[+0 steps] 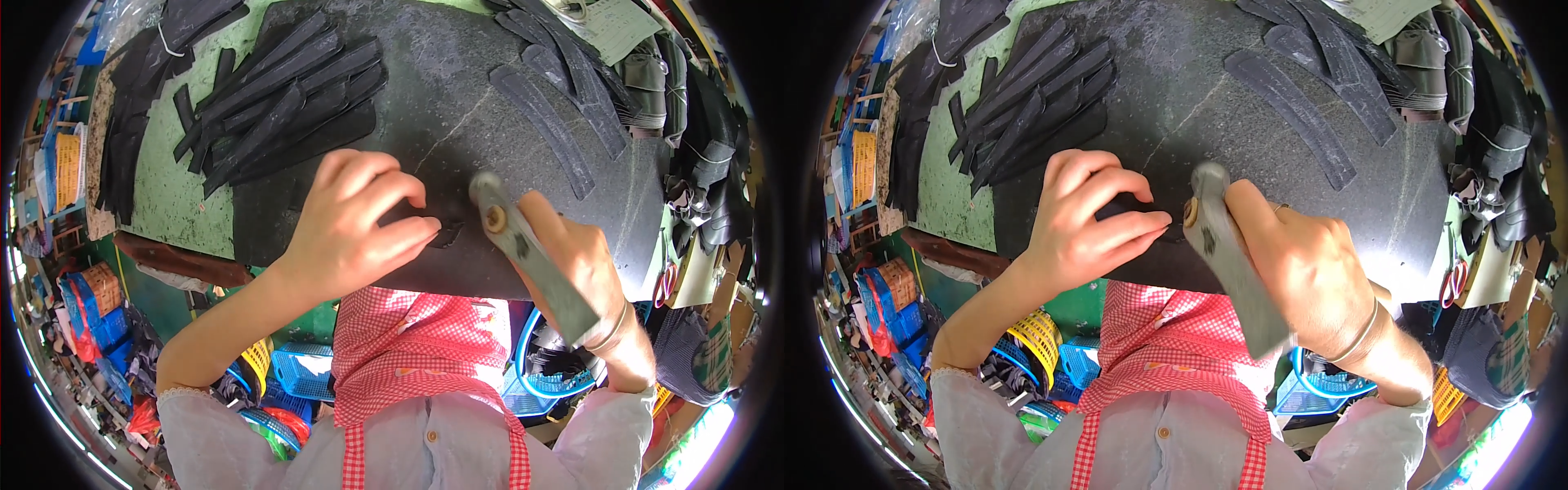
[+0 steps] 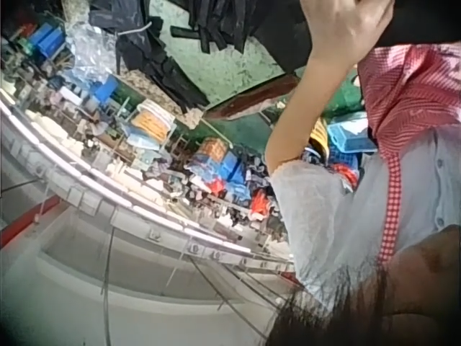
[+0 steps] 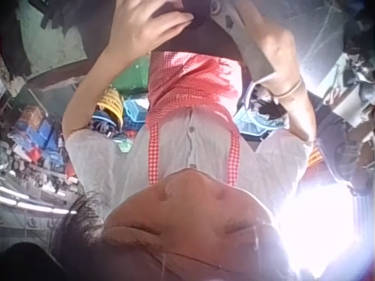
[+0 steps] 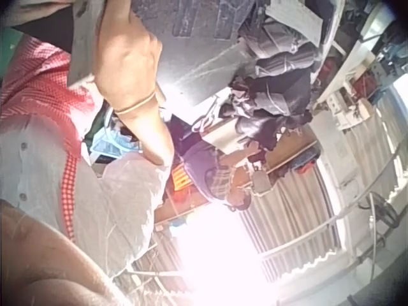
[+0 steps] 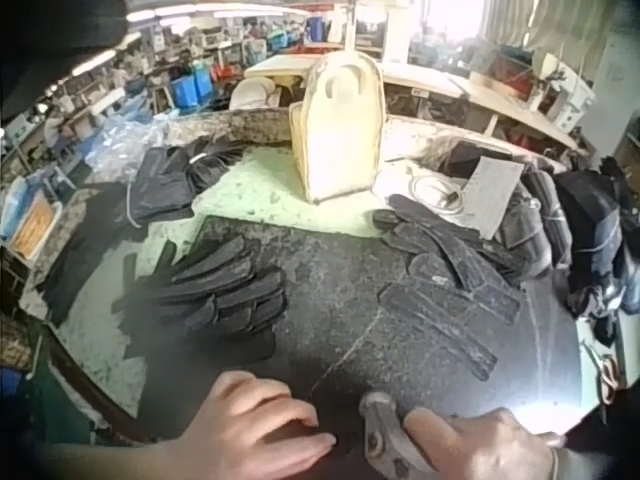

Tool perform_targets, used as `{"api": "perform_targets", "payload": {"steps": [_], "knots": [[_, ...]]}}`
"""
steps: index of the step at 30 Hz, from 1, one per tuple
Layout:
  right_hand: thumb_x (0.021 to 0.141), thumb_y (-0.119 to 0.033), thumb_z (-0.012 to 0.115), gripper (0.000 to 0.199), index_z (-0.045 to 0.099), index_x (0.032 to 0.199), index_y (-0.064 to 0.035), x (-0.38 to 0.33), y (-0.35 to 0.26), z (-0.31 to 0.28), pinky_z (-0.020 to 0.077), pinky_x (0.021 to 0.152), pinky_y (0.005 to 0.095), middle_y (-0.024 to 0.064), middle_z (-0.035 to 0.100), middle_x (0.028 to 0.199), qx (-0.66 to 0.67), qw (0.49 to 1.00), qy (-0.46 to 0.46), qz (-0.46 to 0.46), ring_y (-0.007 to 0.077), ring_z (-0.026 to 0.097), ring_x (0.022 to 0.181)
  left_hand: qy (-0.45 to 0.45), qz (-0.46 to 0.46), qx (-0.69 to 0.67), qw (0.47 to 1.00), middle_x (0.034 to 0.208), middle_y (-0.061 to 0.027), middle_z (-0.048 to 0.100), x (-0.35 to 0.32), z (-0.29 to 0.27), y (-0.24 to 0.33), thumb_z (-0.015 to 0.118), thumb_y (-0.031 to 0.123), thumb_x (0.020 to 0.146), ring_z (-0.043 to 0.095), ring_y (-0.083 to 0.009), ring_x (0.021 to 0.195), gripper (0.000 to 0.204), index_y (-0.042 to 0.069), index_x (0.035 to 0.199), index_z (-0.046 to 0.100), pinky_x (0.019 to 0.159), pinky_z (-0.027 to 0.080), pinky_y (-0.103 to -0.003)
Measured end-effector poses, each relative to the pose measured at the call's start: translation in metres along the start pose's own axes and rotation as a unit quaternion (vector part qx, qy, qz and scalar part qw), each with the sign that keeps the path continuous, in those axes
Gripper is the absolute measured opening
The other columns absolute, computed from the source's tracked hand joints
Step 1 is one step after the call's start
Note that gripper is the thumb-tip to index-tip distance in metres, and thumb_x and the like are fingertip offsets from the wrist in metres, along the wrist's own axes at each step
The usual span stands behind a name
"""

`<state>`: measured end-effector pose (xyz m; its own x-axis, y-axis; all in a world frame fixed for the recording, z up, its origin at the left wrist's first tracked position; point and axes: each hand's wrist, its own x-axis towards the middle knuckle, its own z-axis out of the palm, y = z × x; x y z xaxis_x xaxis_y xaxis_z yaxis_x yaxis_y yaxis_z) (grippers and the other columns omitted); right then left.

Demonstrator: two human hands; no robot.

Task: Hammering the edges of leather strips on a workbench for shoe preparation.

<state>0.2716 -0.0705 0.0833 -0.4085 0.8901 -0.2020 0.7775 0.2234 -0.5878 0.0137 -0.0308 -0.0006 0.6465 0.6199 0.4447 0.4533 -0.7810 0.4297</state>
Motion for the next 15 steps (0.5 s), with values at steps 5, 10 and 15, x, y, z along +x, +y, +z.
{"api": "perform_targets", "payload": {"steps": [5,10,15], "knots": [[0.093,-0.019,0.070,0.028,0.053,0.108,-0.0039,0.004,-0.001,0.001,0.0540,0.060,0.0511,0.0212,0.068,0.078,0.055,0.995,-0.086,-0.003,0.0445,0.070,0.072,-0.031,-0.067,-0.056,0.996,0.093,0.0045,0.066,-0.005,-0.006,-0.009,0.091,0.018,0.067,0.061,-0.0237,0.097,0.025,0.019,0.089,0.079,0.088,0.045,-0.042],[0.090,-0.011,0.071,0.025,0.054,0.106,-0.0036,-0.002,-0.003,-0.003,0.0542,0.060,0.0487,0.0186,0.063,0.073,-0.008,1.000,0.004,-0.005,0.0412,0.070,0.069,0.008,0.052,0.037,0.998,0.099,0.0035,0.065,-0.007,-0.004,-0.007,0.086,0.015,0.068,0.060,-0.0246,0.101,0.025,0.021,0.091,0.079,0.089,0.047,-0.045],[0.100,-0.004,0.069,0.014,0.059,0.109,0.0005,-0.006,0.000,-0.001,0.0475,0.058,0.0401,0.0191,0.062,0.074,0.064,0.997,-0.015,0.029,0.0413,0.064,0.064,-0.007,0.041,0.016,0.999,0.100,-0.0010,0.062,-0.009,-0.005,-0.011,0.075,0.019,0.076,0.061,-0.0247,0.103,0.017,0.017,0.093,0.077,0.088,0.049,-0.044]]}}
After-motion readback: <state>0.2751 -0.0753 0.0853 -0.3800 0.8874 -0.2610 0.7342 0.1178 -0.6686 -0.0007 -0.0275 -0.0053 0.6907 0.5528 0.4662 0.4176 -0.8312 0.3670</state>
